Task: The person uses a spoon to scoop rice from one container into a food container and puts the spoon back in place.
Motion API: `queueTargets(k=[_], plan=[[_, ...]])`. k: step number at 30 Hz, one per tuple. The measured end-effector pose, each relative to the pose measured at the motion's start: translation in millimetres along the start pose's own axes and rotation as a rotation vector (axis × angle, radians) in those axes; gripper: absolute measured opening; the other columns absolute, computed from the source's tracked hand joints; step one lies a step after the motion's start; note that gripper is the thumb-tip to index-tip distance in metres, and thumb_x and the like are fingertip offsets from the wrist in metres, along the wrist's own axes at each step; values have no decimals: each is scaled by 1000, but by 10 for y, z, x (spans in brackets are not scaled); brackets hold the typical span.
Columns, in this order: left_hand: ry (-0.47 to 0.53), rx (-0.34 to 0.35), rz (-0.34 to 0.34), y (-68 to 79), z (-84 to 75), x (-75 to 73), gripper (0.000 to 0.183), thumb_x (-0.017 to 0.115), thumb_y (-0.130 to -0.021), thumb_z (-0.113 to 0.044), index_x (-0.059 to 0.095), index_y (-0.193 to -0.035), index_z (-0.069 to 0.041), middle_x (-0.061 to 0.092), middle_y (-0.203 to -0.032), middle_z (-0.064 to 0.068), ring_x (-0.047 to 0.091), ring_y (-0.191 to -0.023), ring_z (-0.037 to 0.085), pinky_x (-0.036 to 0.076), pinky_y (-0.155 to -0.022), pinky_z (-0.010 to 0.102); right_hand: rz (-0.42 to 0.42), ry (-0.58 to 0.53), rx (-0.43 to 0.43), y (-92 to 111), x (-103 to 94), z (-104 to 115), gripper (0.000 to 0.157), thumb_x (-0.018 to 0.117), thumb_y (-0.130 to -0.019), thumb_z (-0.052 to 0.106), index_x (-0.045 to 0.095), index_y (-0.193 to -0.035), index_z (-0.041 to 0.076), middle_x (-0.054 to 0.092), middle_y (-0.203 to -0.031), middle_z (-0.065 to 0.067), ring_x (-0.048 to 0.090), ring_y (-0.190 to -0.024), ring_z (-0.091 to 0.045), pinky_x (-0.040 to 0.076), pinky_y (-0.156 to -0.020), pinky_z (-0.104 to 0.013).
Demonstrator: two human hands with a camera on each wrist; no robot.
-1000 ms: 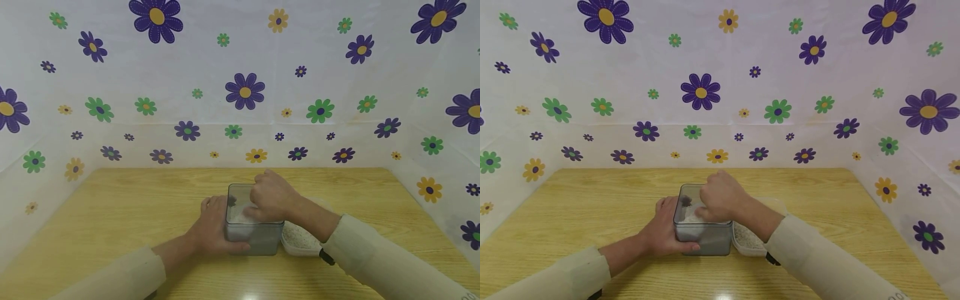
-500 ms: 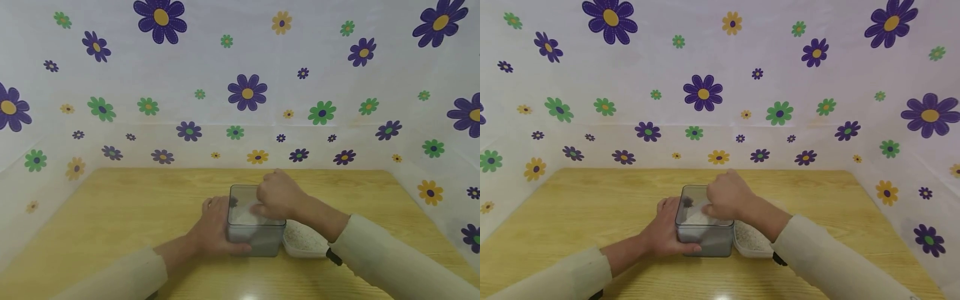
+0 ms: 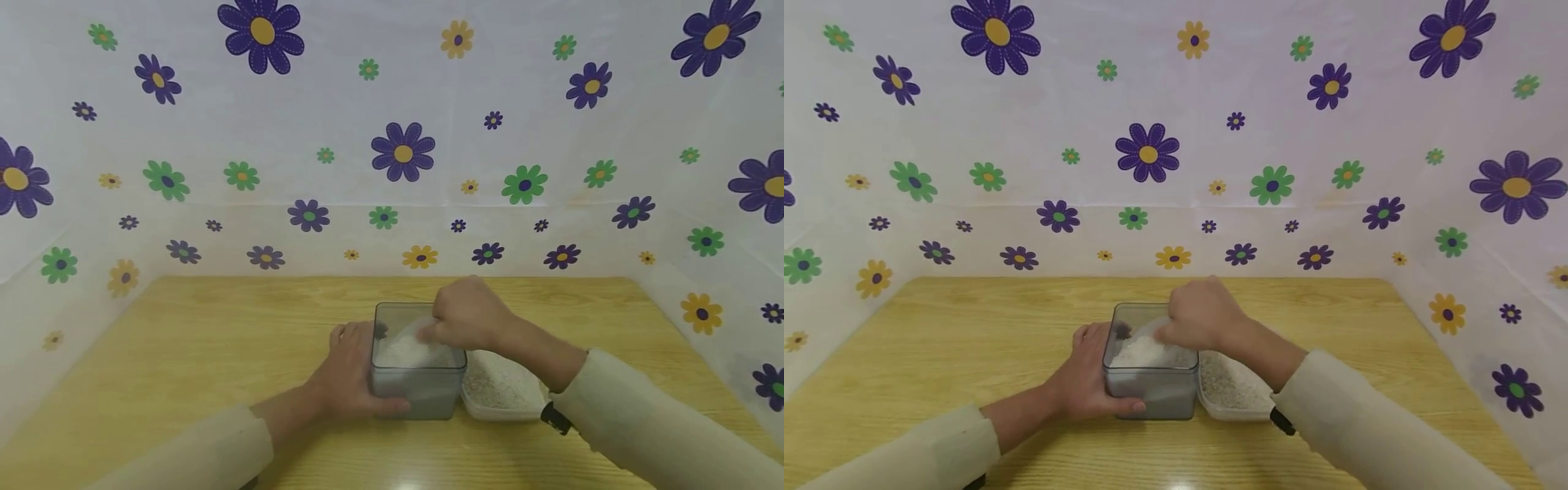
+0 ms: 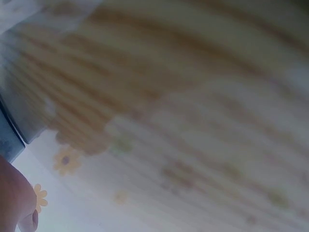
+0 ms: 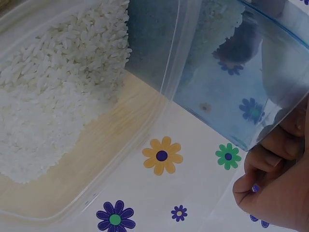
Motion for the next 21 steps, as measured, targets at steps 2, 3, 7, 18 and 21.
queueTargets(k=[2, 3, 7, 18, 21], plan=[[-6, -2, -1, 4, 6, 7, 107, 66, -64, -85, 38, -135, -10, 52, -125, 4, 45, -116, 20, 25, -103, 50, 21, -48, 40, 18, 5, -62, 58, 70, -87, 40, 33, -47, 21, 22, -49, 12, 20, -49, -6, 19, -48, -22], [-8, -3, -1, 4, 9, 10, 107, 65, -64, -86, 38, -135, -10, 52, -124, 4, 45, -116, 20, 25, -103, 50, 35, -82, 67, 26, 13, -102, 58, 70, -87, 40, 33, -46, 21, 23, -49, 12, 21, -49, -6, 19, -48, -22], [2, -11, 1, 4, 20, 12, 107, 65, -63, -86, 39, -135, -10, 52, -124, 3, 45, -115, 20, 24, -103, 49, 78, -179, 155, 64, 47, -258, 59, 70, -87, 41, 34, -46, 21, 23, -50, 11, 22, -50, -6, 18, -48, -23], [22, -24, 5, -22, 21, 24, 103, 71, -62, -79, 39, -133, -12, 53, -123, 4, 46, -116, 21, 25, -102, 50, 55, -327, 206, 139, -24, -453, 54, 68, -88, 37, 41, -44, 20, 28, -48, 11, 22, -48, -7, 18, -48, -23], [31, -21, 4, -24, 9, 19, 102, 71, -63, -77, 39, -133, -11, 53, -122, 4, 46, -116, 21, 25, -102, 51, 34, -334, 218, 167, -68, -512, 55, 68, -89, 36, 41, -45, 20, 28, -48, 11, 23, -49, -7, 19, -48, -24]])
Point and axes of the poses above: each hand's wrist, its own y-axis away from the middle knuckle, its own x-axis out of the palm, z = x × y, the point moved 10 cm from there along -y, towards the middle knuckle
